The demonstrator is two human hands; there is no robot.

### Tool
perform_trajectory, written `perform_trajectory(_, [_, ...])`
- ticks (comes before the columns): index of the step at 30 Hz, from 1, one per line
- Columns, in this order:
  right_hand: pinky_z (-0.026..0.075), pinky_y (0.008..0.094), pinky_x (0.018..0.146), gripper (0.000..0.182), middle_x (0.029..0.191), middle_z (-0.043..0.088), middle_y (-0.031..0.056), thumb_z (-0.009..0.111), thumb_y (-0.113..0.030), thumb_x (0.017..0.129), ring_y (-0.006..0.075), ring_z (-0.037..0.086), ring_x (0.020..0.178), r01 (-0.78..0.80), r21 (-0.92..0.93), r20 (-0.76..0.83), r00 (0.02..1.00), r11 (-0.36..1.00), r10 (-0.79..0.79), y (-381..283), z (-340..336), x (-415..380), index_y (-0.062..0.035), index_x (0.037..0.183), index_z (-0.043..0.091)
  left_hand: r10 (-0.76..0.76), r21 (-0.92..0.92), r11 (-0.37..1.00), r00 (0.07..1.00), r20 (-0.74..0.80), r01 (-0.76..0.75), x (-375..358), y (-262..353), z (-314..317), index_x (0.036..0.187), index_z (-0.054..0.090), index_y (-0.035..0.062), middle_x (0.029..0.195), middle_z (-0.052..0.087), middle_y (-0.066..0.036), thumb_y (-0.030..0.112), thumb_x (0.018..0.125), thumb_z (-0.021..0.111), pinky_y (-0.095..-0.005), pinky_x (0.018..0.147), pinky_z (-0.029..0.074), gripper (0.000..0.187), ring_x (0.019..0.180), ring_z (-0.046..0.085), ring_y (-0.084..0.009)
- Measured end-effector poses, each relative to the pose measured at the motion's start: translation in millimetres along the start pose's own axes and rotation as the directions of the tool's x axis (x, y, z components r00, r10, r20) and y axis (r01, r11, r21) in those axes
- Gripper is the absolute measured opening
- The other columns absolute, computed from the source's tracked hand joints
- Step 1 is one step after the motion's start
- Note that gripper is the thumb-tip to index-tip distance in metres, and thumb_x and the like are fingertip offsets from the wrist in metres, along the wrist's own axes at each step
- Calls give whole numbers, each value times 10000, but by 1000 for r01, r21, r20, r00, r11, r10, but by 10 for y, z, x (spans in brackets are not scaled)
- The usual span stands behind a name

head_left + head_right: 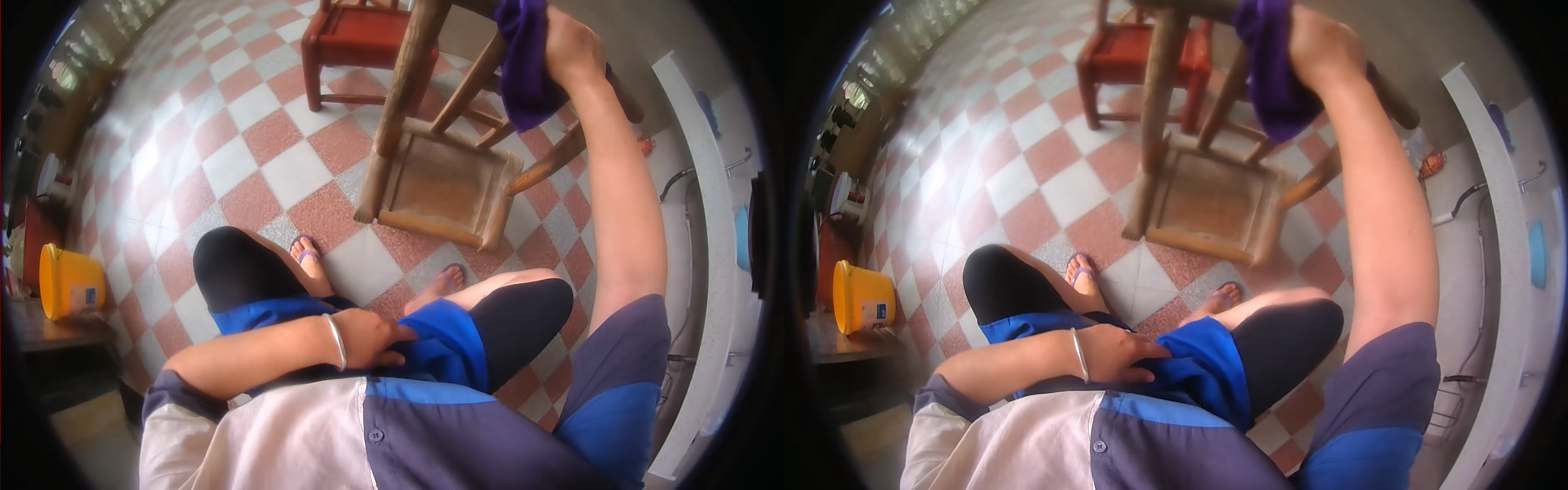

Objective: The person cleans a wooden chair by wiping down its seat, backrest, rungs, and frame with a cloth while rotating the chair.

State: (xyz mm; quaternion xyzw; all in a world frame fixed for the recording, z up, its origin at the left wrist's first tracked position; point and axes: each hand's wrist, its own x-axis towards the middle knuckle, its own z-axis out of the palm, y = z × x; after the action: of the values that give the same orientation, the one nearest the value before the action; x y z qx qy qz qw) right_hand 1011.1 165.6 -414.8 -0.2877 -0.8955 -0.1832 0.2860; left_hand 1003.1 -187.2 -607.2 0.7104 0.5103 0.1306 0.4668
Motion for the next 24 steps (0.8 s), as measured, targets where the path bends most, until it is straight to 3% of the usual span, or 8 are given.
perform_trajectory(4, [509,474,830,345,883,676,233,460,-324,868,393,659,894,-38,37,-23,999,999,39,82,34,-10,-62,889,684,-26,56,998,996,91,21,-14,46,-525,1316,519,91,1031,679,-185,349,937,549,-422,852,512,460,948,664,-340])
perform_trajectory(6, [504,464,854,350,895,678,231,464,-332,870,383,661,910,-80,44,1,997,996,80,214,132,-19,-65,905,688,-274,79,961,945,176,264,62,-13,-879,1295,542,90,1048,677,-179,335,930,561,-413,877,505,440,995,652,-332])
perform_trajectory(9, [479,474,851,430,1017,668,177,431,-486,919,408,615,991,-112,-29,88,990,993,114,797,531,85,-139,1060,644,-180,282,939,980,-78,195,117,-766,-1043,1259,578,96,1026,690,-157,310,912,578,-392,865,512,408,987,657,-329])
perform_trajectory(11, [472,471,868,444,1069,668,167,425,-506,910,410,605,1029,-155,22,103,983,988,152,1014,741,187,-153,1059,649,-408,268,850,889,-210,453,149,-926,-1150,1236,600,108,1011,696,-153,293,902,573,-383,851,516,383,979,664,-315])
perform_trajectory(14, [469,468,865,419,1065,668,173,433,-483,911,413,601,1034,-139,81,126,984,987,128,1225,1150,424,-158,1049,659,-644,634,622,761,82,459,261,-824,-1194,1236,602,147,1045,691,-160,274,882,563,-371,846,510,378,979,672,-282])
perform_trajectory(17, [472,466,873,411,1074,671,167,433,-463,909,407,608,1036,-55,90,129,991,994,43,923,1464,627,-163,1053,675,-315,456,854,947,68,251,238,-635,-927,1316,520,140,1003,662,-123,340,890,564,-441,802,480,473,932,661,-309])
perform_trajectory(19, [476,462,877,420,1071,675,169,430,-456,908,402,615,1034,-108,-28,186,976,994,111,657,1756,758,-159,1063,683,-63,411,911,994,91,21,225,-563,-688,1323,499,118,987,644,-123,279,893,557,-401,808,496,463,912,660,-276])
perform_trajectory(24, [476,467,908,504,1074,664,220,414,-451,899,429,606,1052,-77,-130,347,931,988,118,525,2152,1101,-68,1119,658,-146,407,913,948,283,19,197,-235,-611,1257,548,89,960,652,-98,196,894,505,-359,788,472,381,929,656,-255])
